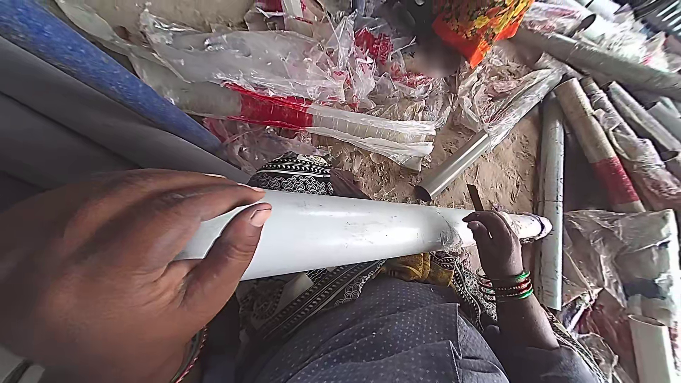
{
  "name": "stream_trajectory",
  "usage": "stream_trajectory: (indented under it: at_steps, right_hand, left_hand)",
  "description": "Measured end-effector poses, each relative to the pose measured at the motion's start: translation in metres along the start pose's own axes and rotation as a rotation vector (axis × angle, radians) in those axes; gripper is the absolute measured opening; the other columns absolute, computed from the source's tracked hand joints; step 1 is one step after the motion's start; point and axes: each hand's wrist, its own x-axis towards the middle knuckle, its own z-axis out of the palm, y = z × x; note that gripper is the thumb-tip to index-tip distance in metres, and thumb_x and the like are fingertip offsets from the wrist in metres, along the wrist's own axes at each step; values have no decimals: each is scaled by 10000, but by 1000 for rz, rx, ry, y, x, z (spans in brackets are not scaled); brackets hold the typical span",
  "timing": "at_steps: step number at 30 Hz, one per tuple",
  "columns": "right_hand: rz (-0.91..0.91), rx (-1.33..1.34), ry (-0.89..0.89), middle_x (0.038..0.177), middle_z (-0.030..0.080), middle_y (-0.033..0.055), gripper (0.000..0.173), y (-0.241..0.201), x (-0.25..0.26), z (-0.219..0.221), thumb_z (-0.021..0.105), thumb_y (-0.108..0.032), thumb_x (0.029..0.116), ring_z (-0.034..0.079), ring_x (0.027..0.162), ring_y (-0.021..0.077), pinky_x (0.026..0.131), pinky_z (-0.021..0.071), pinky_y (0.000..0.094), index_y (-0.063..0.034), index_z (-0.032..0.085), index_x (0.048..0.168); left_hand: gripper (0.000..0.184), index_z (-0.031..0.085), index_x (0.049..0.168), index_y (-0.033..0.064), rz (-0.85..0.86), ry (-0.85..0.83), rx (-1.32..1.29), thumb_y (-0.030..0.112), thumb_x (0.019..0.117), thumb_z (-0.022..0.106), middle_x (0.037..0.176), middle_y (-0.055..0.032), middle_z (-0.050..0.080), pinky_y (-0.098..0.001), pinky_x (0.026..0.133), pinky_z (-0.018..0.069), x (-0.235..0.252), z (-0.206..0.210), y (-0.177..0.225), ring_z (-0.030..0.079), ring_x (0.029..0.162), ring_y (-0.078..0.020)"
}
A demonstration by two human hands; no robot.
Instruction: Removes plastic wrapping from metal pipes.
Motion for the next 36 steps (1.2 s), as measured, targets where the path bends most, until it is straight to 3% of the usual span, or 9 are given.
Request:
stream_trajectory:
  at_steps: [5, 9, 13, 18, 23, 27, 29, 32, 36]
  right_hand:
    - [75, -99, -127, 916, 692, 177, 219, -15, 10, 8, 660, -175, 944, 665, 758, 272, 694, 551, 443, 19, 729, 1020]
    - [7, -199, -124, 909, 704, 222, 186, -20, 14, 13, 632, -120, 947, 710, 815, 385, 721, 563, 546, 45, 719, 959]
    - [-81, -192, -45, 853, 683, 212, 203, -11, 8, 17, 574, -117, 974, 697, 759, 357, 689, 563, 501, 51, 684, 942]
    - [17, 5, 0, 900, 665, 149, 279, -5, 3, 17, 519, -178, 1026, 630, 810, 141, 761, 515, 245, 40, 687, 979]
    - [108, -18, -147, 970, 690, 165, 273, -14, 18, 14, 614, -203, 970, 652, 793, 214, 725, 541, 377, 10, 728, 1096]
    - [71, -42, -188, 936, 680, 166, 211, -21, 27, 18, 629, -173, 956, 663, 796, 255, 723, 549, 418, -3, 746, 1003]
    - [-25, -40, -148, 899, 693, 171, 233, -16, 25, 15, 609, -183, 964, 681, 782, 255, 709, 558, 397, 5, 747, 958]
    - [-57, -7, -53, 890, 682, 137, 281, -9, 18, 1, 566, -228, 1005, 644, 776, 152, 709, 528, 261, -9, 738, 969]
    - [16, -43, 45, 896, 693, 132, 315, 3, 8, -29, 537, -255, 982, 664, 766, 205, 693, 549, 367, -29, 756, 1004]
  left_hand:
    - [360, 735, 1023, -12, 4, 12, 17, 324, 990, 611, 1037, -224, 713, -488, 928, 523, 1, 1, 1, 685, 1033, -333]
    - [377, 737, 1015, 2, 26, 31, 35, 349, 1002, 591, 1008, -234, 715, -485, 900, 521, -2, 2, -2, 688, 1012, -334]
    - [364, 739, 1004, 0, 22, 23, 27, 338, 992, 604, 1006, -224, 719, -483, 900, 536, -2, 3, -1, 697, 1006, -333]
    - [345, 736, 1019, 20, 28, 35, 14, 338, 994, 605, 1004, -213, 722, -470, 920, 527, -5, 3, -5, 692, 1031, -315]
    - [356, 732, 1030, 16, 49, 30, -4, 339, 1008, 584, 1001, -218, 720, -458, 920, 524, -5, 4, -9, 690, 1016, -312]
    - [348, 735, 1004, 6, 33, 40, 39, 325, 1000, 598, 1003, -225, 721, -469, 907, 527, -6, 4, -8, 694, 1016, -322]
    - [360, 737, 993, -3, 24, 35, 58, 324, 1004, 588, 1007, -233, 720, -477, 887, 529, -6, 4, -7, 697, 1007, -328]
    - [392, 741, 973, 9, 31, 24, 90, 353, 1018, 558, 980, -226, 727, -473, 830, 524, -2, 3, -3, 702, 957, -319]
    - [365, 737, 970, 98, 81, 37, 149, 387, 1040, 525, 936, -155, 740, -411, 845, 495, 12, 3, 5, 690, 925, -267]
